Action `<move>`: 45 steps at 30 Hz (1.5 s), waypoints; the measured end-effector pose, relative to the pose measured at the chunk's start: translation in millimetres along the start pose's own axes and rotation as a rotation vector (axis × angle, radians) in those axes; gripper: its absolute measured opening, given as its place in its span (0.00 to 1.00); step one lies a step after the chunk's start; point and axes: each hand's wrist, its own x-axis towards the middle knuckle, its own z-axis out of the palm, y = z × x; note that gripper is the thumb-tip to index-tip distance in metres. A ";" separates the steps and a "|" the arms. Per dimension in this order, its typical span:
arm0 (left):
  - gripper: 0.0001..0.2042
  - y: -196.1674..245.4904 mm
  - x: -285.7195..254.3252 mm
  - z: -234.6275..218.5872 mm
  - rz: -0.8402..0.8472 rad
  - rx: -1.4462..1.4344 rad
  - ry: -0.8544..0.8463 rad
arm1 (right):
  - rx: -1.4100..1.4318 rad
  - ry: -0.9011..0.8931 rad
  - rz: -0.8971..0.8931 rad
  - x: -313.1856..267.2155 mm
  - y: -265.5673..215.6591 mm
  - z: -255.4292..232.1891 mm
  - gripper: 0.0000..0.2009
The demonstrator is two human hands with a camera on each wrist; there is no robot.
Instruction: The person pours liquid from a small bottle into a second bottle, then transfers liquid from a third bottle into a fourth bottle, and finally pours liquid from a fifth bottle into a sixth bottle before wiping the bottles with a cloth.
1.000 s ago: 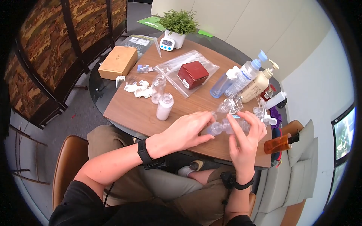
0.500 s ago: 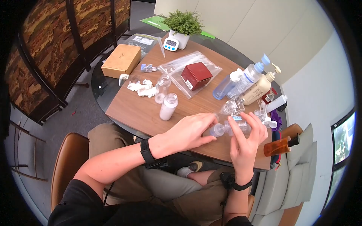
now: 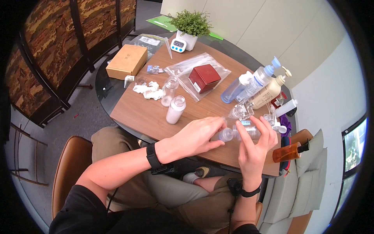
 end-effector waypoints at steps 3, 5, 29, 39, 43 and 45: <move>0.20 -0.3 0.0 0.5 0.006 0.004 0.002 | -0.001 0.004 0.001 -0.4 0.0 0.7 0.33; 0.20 -0.1 0.0 0.5 0.007 0.006 0.005 | -0.002 0.006 0.001 -0.3 -0.2 1.0 0.33; 0.19 -1.1 -0.4 2.3 -0.003 0.001 0.005 | -0.032 0.033 0.004 -1.0 -2.6 3.9 0.31; 0.19 -0.9 -0.7 1.7 0.002 0.006 0.007 | -0.035 0.030 0.008 -1.5 -2.8 4.2 0.31; 0.19 -1.7 -0.9 1.9 0.012 0.005 0.012 | -0.029 0.033 0.011 -1.7 -2.2 4.7 0.31; 0.19 -2.1 -0.8 2.3 0.015 0.005 0.015 | -0.035 0.035 0.009 -1.5 -2.7 4.4 0.32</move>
